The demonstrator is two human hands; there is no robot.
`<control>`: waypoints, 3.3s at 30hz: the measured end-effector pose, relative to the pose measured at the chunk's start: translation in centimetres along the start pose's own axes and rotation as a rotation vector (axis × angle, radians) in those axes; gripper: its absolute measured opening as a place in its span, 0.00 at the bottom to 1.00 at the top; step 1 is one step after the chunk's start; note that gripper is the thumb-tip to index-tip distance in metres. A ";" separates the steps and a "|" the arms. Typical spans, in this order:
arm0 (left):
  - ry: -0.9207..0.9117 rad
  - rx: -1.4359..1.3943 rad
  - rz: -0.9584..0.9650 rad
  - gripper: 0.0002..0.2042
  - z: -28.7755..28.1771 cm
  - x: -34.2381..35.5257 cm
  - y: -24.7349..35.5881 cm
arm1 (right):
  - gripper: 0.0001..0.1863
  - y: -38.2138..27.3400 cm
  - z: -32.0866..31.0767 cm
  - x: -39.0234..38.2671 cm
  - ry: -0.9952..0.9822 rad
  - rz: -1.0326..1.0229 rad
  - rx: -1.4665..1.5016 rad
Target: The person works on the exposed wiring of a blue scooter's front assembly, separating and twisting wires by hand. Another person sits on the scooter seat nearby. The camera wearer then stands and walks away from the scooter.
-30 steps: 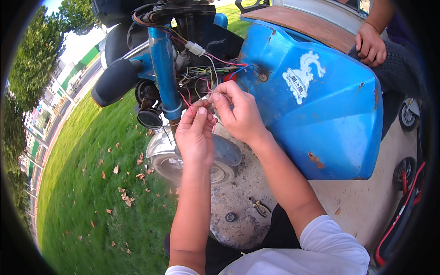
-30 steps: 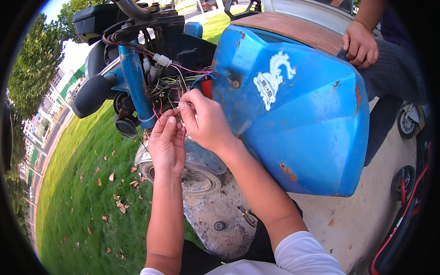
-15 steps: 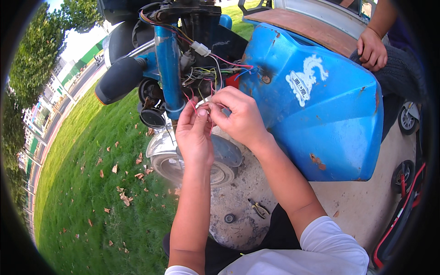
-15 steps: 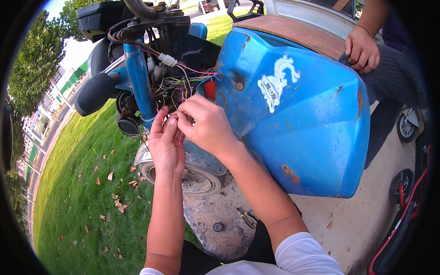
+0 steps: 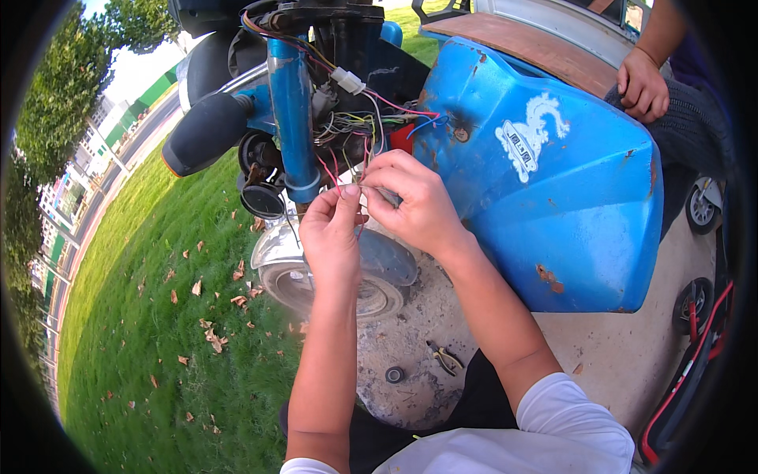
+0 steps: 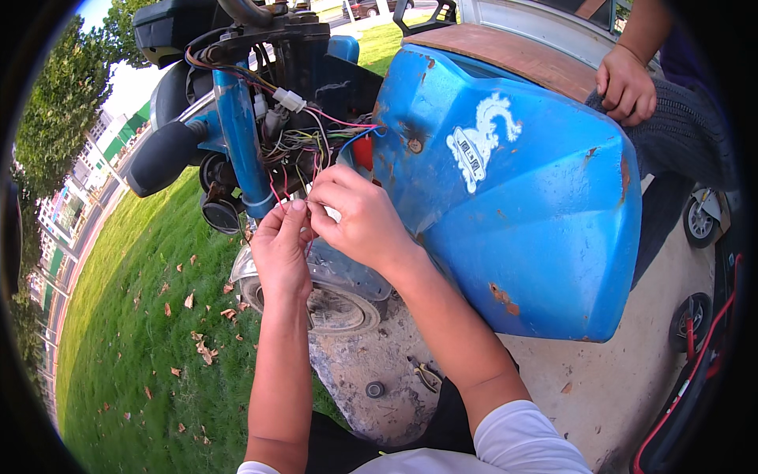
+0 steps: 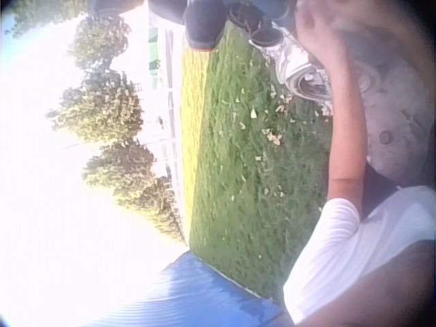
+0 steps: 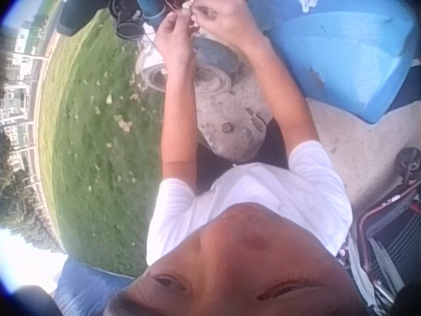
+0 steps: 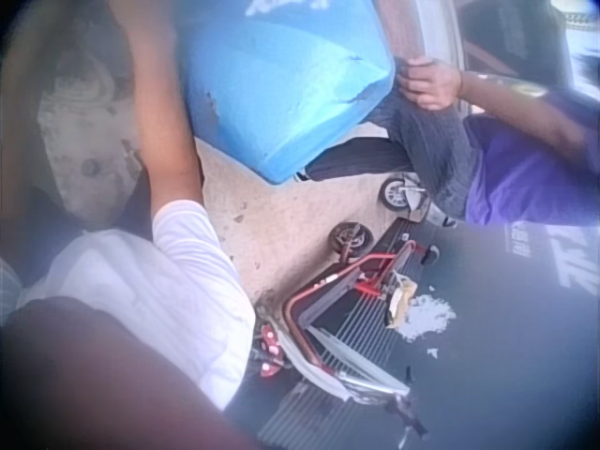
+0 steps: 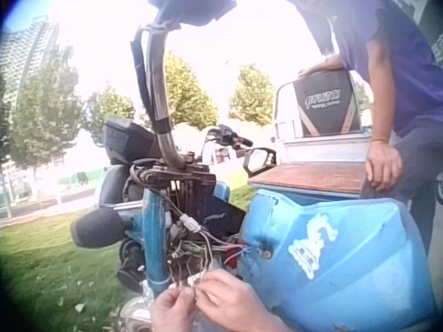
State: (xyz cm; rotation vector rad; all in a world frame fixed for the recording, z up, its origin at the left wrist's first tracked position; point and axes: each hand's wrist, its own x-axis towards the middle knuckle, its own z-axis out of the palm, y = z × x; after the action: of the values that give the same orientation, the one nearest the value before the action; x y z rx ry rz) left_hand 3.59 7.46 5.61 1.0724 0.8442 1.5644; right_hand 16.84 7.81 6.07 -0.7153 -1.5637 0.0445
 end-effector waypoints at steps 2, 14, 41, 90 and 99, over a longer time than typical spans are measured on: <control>0.007 0.007 -0.064 0.10 -0.1 0.0 0.3 | 0.04 0.1 0.0 -0.1 -0.002 -0.027 -0.008; -0.091 0.263 0.120 0.08 -1.6 -0.4 0.8 | 0.04 0.5 -0.6 -0.3 -0.063 -0.015 0.052; -0.240 0.728 0.279 0.07 -0.1 2.2 2.1 | 0.03 1.9 -0.8 -1.5 0.021 0.047 0.102; -0.277 1.314 0.841 0.13 -3.3 -4.7 3.5 | 0.11 -2.3 2.0 2.7 -0.001 0.049 -0.350; -0.024 0.950 0.537 0.10 -4.5 -3.3 7.3 | 0.09 0.6 2.5 5.0 0.422 0.159 -0.051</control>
State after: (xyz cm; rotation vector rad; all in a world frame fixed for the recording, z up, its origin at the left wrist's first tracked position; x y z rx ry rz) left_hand -2.88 2.46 9.88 2.1237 1.4228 1.5672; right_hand 15.04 11.57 9.81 -0.8280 -1.1067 -0.0277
